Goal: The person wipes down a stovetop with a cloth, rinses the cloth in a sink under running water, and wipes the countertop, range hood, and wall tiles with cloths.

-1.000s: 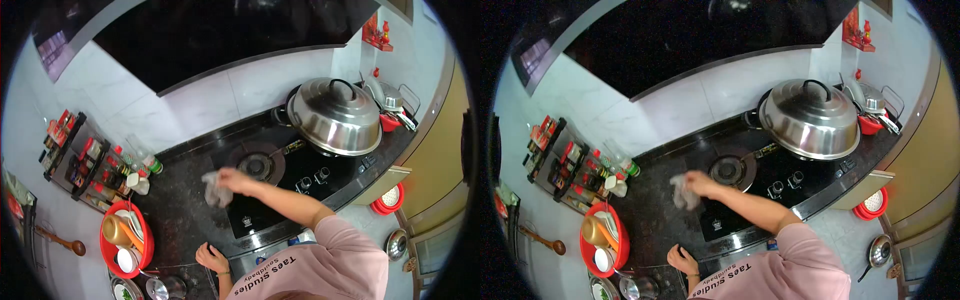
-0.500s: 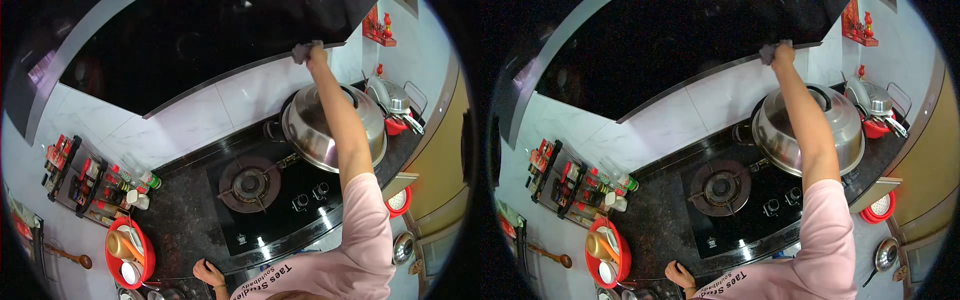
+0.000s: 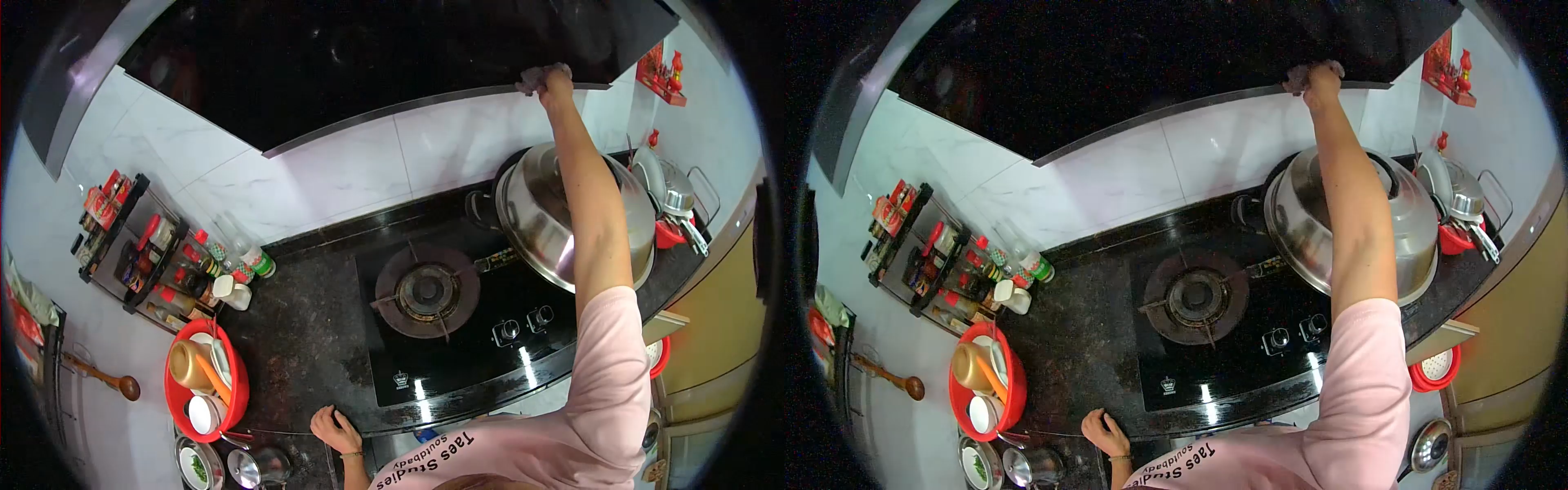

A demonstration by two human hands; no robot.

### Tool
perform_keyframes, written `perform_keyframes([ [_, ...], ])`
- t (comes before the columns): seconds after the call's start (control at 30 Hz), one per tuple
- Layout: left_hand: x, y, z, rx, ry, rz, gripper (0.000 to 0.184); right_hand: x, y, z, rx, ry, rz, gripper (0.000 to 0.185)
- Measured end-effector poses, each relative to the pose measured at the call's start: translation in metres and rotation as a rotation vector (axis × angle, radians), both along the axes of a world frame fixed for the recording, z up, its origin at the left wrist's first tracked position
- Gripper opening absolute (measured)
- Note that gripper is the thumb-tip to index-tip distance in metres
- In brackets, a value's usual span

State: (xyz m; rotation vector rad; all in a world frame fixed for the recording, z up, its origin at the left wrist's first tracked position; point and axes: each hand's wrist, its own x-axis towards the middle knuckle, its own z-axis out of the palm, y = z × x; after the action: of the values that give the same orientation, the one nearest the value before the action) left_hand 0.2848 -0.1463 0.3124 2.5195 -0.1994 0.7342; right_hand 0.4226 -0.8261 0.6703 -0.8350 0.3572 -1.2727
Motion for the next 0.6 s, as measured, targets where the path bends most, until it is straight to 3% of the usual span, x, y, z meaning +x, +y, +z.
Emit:
perform_keyframes([
  [0.17,0.001,0.001,-0.004,0.044,-0.001,0.013,0.014,-0.003,0.001,0.002,0.014,-0.005,0.000,0.026],
  [0.43,0.002,0.002,-0.012,0.035,0.048,0.044,0.013,0.019,0.025,-0.002,0.019,0.001,-0.072,0.064],
  [0.5,0.002,0.003,-0.017,0.024,0.044,0.062,0.013,0.090,-0.052,-0.041,0.000,-0.146,-0.140,0.056],
  [0.53,0.001,0.004,-0.015,0.028,0.042,0.062,0.013,0.107,-0.051,-0.045,-0.046,-0.167,-0.265,0.044],
  [0.6,0.000,0.000,-0.009,0.035,0.041,0.058,0.012,0.116,-0.018,-0.040,0.002,-0.471,-0.227,0.039],
])
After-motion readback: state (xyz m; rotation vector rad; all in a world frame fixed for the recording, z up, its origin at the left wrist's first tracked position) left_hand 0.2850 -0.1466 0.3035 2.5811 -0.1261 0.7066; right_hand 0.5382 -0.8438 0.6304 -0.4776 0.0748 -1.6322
